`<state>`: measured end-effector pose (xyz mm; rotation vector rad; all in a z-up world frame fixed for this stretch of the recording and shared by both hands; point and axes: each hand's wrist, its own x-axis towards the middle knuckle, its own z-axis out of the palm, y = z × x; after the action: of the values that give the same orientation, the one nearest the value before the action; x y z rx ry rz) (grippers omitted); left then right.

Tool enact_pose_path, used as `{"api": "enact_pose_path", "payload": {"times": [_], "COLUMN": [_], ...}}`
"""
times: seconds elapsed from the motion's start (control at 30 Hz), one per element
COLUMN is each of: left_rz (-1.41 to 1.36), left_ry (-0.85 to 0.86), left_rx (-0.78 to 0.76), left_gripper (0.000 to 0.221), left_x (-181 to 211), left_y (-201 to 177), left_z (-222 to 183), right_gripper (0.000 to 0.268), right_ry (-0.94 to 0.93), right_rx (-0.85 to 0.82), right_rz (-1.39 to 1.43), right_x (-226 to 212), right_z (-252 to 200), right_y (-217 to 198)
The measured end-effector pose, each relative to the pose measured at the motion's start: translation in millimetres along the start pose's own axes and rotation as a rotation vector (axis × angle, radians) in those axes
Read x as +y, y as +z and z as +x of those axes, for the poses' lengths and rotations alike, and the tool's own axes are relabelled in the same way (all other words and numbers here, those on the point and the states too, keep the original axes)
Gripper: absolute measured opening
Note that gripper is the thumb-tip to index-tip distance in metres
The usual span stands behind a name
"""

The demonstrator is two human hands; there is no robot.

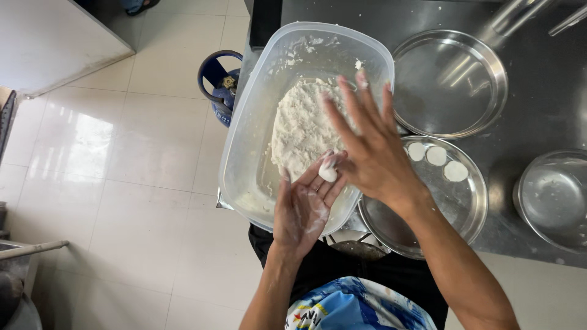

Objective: The person takes small portions of white dough from a plastic container and rolls them between their palms to form balls, placing the finished balls onto a metal tray.

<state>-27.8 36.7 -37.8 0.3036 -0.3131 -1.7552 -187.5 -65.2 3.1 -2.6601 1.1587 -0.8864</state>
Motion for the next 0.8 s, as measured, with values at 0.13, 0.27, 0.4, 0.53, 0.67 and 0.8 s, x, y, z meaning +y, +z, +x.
{"api": "enact_pose_path", "payload": {"times": [0.13,0.27,0.4,0.53,0.67,0.8], "left_rz": [0.361,0.927,1.568,1.773,1.617,1.63], "left_ry": [0.104,0.195,0.413,0.633,0.384,0.264], "left_rx": [0.161,0.24,-0.012,-0.293,-0.234,-0.186], "left_gripper": [0.059,0.047,0.046,0.052,0.054,0.045], "left_x": [1.3,-12.1,-38.3,-61.6,-77.4,-90.2], "left_y": [20.0,44.8,50.3,48.3,50.9,45.8], "left_z": [-9.1,-15.0,-13.3,-0.7,-6.8,-13.0], "right_gripper": [0.046,0.029,0.031,0.033,0.037,0.042], "right_ry": [0.32,0.639,0.839,0.958,0.975,0.98], "right_rx": [0.143,0.128,0.087,0.198,0.265,0.225], "right_rz": [0.323,0.882,1.262,1.356,1.444,1.368], "right_x": [-12.3,-26.4,-15.4,1.0,6.5,5.6], "right_z": [-51.6,-89.1,-125.1,-160.1,-185.2,-194.3], "right_y": [-8.9,-16.3,-20.6,-17.4,-18.8,-24.0]}}
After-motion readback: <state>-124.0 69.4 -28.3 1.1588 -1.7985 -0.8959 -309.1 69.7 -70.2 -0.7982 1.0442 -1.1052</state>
